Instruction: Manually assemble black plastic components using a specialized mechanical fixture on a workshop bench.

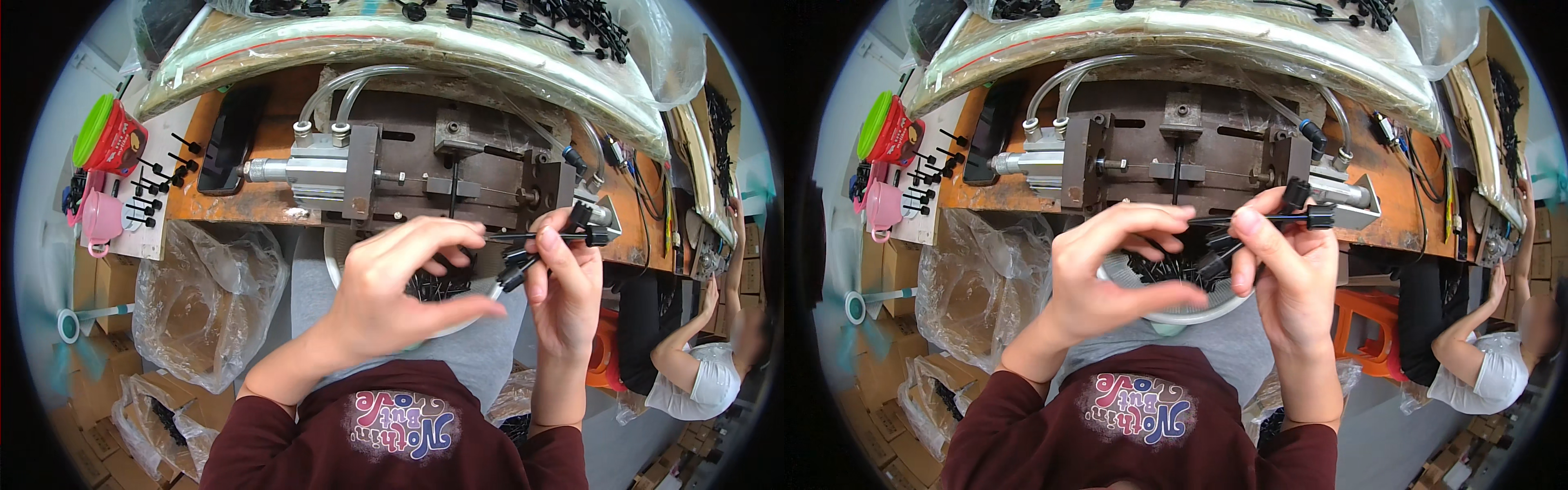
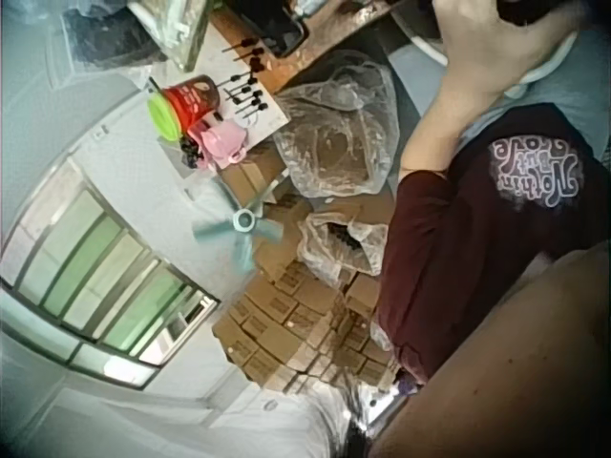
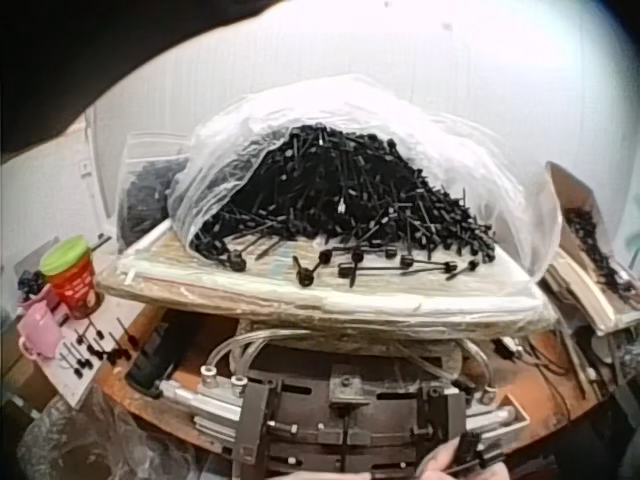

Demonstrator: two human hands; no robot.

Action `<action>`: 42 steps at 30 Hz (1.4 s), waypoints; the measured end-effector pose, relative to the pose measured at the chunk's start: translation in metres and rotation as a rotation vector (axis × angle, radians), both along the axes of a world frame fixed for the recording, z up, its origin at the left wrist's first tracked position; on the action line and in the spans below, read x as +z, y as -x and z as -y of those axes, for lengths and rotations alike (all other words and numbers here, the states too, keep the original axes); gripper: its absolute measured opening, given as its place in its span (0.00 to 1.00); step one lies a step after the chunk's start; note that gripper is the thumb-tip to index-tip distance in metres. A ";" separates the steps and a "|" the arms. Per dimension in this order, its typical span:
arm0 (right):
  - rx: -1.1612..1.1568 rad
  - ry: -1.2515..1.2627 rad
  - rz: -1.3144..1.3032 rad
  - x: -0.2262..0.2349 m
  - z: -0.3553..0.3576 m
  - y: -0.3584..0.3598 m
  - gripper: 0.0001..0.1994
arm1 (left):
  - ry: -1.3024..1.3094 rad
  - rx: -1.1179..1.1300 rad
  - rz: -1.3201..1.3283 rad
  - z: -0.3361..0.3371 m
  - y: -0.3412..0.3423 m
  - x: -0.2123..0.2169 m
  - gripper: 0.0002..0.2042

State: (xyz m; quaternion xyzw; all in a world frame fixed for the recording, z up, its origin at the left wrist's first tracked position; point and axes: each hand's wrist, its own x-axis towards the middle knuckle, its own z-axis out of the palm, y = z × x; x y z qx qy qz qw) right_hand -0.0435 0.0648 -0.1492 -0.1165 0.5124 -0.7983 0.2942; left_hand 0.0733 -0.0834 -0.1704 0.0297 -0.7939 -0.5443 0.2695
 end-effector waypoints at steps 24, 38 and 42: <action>-0.205 0.089 -0.181 -0.005 0.000 0.019 0.08 | 0.610 0.159 0.025 0.005 -0.002 -0.022 0.12; -0.023 0.076 0.005 -0.008 -0.003 0.006 0.06 | 0.475 0.109 0.051 0.007 0.009 -0.008 0.17; 0.118 0.064 0.075 -0.009 0.003 -0.003 0.05 | -0.150 -0.121 0.018 0.001 -0.001 0.005 0.19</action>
